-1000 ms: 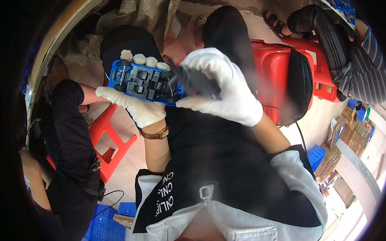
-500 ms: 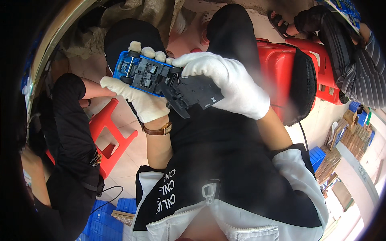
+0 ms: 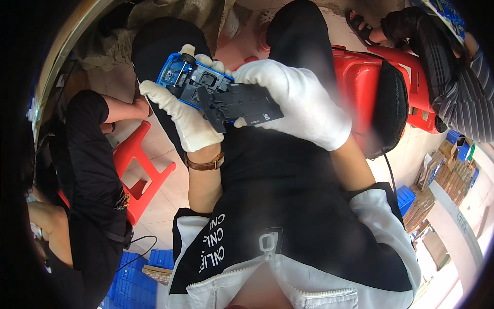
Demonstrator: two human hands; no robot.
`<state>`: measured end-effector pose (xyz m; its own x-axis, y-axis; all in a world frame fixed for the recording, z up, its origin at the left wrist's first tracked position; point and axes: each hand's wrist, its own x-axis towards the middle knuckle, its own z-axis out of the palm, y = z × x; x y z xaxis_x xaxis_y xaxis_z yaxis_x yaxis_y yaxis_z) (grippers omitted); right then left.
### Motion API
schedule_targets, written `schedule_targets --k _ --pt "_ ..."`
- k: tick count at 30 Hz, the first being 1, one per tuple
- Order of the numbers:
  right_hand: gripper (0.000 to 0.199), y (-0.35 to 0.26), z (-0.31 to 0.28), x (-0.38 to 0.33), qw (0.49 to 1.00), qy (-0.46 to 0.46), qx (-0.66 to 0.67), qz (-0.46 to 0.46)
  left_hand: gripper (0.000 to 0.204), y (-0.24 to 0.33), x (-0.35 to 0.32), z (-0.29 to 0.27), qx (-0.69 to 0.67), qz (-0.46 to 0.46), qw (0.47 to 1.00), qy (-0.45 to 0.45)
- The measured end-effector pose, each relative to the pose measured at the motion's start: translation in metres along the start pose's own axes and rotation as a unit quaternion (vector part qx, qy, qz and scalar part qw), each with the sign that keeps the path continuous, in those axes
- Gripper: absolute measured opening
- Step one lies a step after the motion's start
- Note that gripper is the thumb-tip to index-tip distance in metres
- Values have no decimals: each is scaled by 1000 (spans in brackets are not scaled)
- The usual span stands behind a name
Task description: The person assembles toy cars by taking plastic base components from a tray, fitting and snapping them onto toy car bodies by hand, and placing the assembled cars onto the workstation table.
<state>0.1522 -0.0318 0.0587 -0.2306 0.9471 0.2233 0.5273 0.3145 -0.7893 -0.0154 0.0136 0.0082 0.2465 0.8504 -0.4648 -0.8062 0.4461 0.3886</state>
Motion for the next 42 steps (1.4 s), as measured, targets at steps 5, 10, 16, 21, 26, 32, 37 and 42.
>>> schedule_targets --k 5,10,16,21,26,32,37,42 --pt "49 -3 -3 1 996 -51 -76 17 92 0 1 4 8 -12 1000 20" --pt "40 2 2 -5 992 20 31 120 99 -2 0 5 41 -23 999 3" --pt "38 5 4 -6 985 135 -74 -78 95 -6 2 0 -23 -12 1000 -16" --pt "42 1 15 -11 985 163 -13 48 99 -5 -3 6 18 2 1000 -6" --pt "41 -1 15 -6 989 137 -38 49 98 -4 0 2 1 -4 1000 -7" --pt "41 -2 14 -6 995 89 -29 28 99 -5 6 -4 -61 -19 998 -22" --pt "42 -2 15 -7 995 89 -25 20 100 -6 6 -7 -59 -20 998 -27" --pt "43 -3 18 -9 993 108 6 55 98 -1 0 5 19 -7 1000 16"
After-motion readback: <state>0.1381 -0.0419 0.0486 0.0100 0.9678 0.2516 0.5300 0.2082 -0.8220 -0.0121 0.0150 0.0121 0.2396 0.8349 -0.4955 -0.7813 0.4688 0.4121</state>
